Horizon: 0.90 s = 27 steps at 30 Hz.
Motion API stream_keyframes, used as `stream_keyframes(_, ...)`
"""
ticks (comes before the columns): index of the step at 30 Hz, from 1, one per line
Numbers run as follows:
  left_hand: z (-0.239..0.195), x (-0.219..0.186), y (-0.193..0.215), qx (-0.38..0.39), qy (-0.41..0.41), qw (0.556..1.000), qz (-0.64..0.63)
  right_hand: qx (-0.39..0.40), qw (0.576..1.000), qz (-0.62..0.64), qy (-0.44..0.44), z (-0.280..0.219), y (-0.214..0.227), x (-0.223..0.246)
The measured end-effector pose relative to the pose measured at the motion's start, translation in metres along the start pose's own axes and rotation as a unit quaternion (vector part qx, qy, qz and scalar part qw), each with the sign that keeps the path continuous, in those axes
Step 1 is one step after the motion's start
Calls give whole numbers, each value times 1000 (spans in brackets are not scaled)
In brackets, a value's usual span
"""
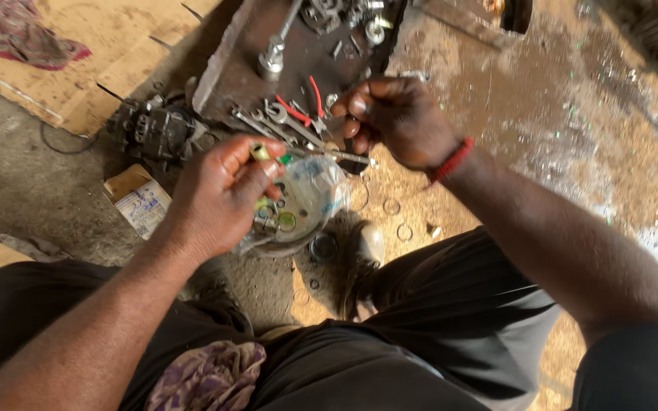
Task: The person sits on the ground and assembles small mechanical parts, including a cylindrical component and a piston-like assembly. They use a cloth to wipe parts and handle various tools and components laid out on a metal tray.
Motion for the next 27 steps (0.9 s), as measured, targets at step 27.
stream_keyframes(27, 50, 2, -7, -31, -124, 989, 74, 66, 979, 179, -75, 30, -37, -50)
Point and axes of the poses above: each hand's wrist, its own z-axis towards the middle knuckle, its own y-axis out of the back of the hand, x = y × z, the point moved 6 cm from there along z, towards the middle knuckle, and after that the axes turned 5 degrees about -x, right-handed, at the moved point
